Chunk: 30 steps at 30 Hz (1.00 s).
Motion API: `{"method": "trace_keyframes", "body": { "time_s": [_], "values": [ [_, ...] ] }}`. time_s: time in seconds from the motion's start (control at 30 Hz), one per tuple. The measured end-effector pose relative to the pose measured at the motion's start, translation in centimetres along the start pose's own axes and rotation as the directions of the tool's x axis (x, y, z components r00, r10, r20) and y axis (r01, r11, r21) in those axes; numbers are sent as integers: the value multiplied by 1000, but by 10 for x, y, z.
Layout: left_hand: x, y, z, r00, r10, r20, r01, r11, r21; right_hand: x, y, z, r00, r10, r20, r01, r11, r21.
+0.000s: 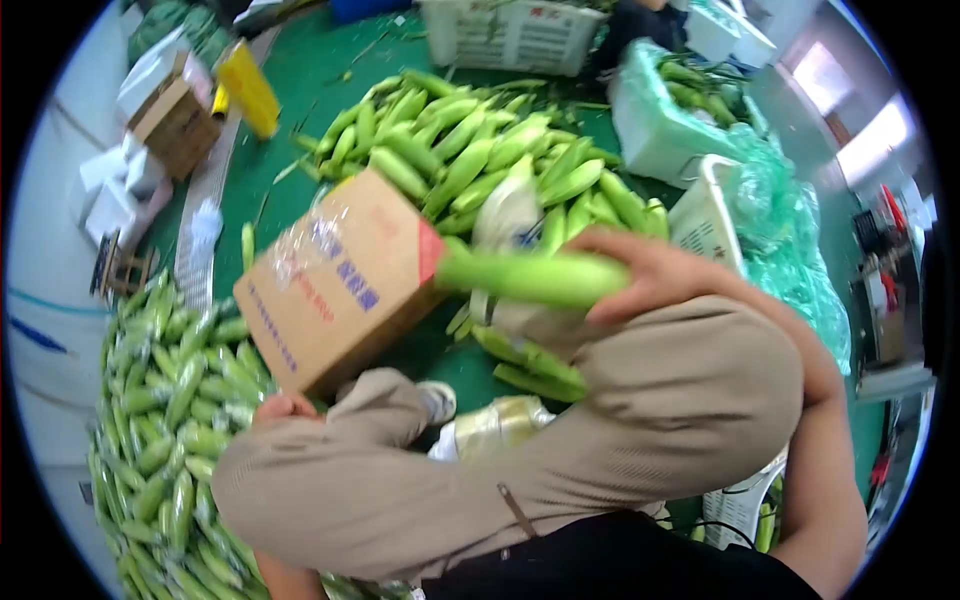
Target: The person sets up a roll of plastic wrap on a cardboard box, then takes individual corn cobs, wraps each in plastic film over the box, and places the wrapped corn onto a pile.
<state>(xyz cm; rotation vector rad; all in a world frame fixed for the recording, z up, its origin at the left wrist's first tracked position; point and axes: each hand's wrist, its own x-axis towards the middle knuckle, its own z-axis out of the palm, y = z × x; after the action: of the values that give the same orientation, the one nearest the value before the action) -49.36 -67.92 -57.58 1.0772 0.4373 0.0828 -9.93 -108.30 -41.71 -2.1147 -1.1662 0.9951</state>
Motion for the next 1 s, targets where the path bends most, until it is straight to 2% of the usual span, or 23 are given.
{"method": "trace_keyframes", "body": {
  "time_s": [0.03, 0.07, 0.13, 0.2, 0.27, 0.3, 0.37, 0.43, 0.53, 0.57, 0.6, 0.67, 0.7, 0.73, 0.8, 0.87, 0.9, 0.93, 1.0],
  "values": [
    [-5, 2, -2, 1000, -15, 9, 15, 1000, -15, -5, 7, -9, 988, -39, -148, 38, 999, -11],
    [-12, 4, -4, 999, -34, 18, 34, 999, -35, -7, 27, -24, 939, -171, -299, 106, 969, -222],
    [-24, 5, -10, 998, -61, 28, 63, 994, -87, -6, 65, -54, 810, -147, -567, 124, 989, -78],
    [-31, 8, -15, 994, -84, 64, 92, 988, -127, 9, 66, -86, 737, -217, -640, 7, 949, -314],
    [-27, 7, -21, 986, -122, 118, 139, 978, -156, 35, 37, -92, 792, -126, -598, -148, 910, -387],
    [-20, 9, -25, 977, -152, 153, 177, 970, -168, 54, 31, -91, 826, -50, -561, -194, 910, -366],
    [-2, 9, -37, 952, -213, 221, 251, 954, -163, 106, 30, -81, 876, -125, -466, -121, 879, -462],
    [12, 12, -42, 935, -267, 234, 291, 954, -76, 173, 30, -58, 907, -227, -353, 23, 866, -499],
    [13, 22, -24, 935, -293, 200, 249, 944, 217, 276, 24, 9, 893, -343, -293, 207, 889, -409],
    [15, 21, -20, 941, -257, 220, 222, 960, 172, 308, 26, 36, 883, -326, -337, 207, 916, -343],
    [21, 16, -18, 949, -257, 183, 235, 963, 135, 331, 27, 61, 875, -298, -382, 202, 941, -271],
    [38, -7, -26, 992, -100, -79, 122, 915, 384, 352, 17, 100, 850, -327, -414, 238, 938, -253],
    [48, -15, -30, 971, 97, -219, 22, 874, 485, 357, 21, 114, 841, -396, -367, 291, 905, -309],
    [64, -32, -44, 907, 188, -377, 15, 880, 475, 360, 23, 126, 827, -462, -321, 344, 867, -361],
    [92, -37, -76, 772, 384, -506, 61, 748, 661, 358, 16, 140, 809, -580, -93, 457, 721, -521],
    [124, -27, -95, 701, 552, -450, 142, 511, 848, 356, 14, 159, 749, -663, 23, 521, 566, -639],
    [140, -24, -97, 675, 624, -393, 182, 376, 909, 354, 13, 166, 758, -652, -23, 502, 605, -618],
    [154, -21, -94, 705, 613, -357, 278, 225, 934, 354, 13, 173, 768, -635, -78, 477, 649, -593],
    [183, -17, -79, 785, 574, -234, 361, -118, 925, 360, 43, 185, 703, -695, -155, 526, 654, -544]
  ]
}}
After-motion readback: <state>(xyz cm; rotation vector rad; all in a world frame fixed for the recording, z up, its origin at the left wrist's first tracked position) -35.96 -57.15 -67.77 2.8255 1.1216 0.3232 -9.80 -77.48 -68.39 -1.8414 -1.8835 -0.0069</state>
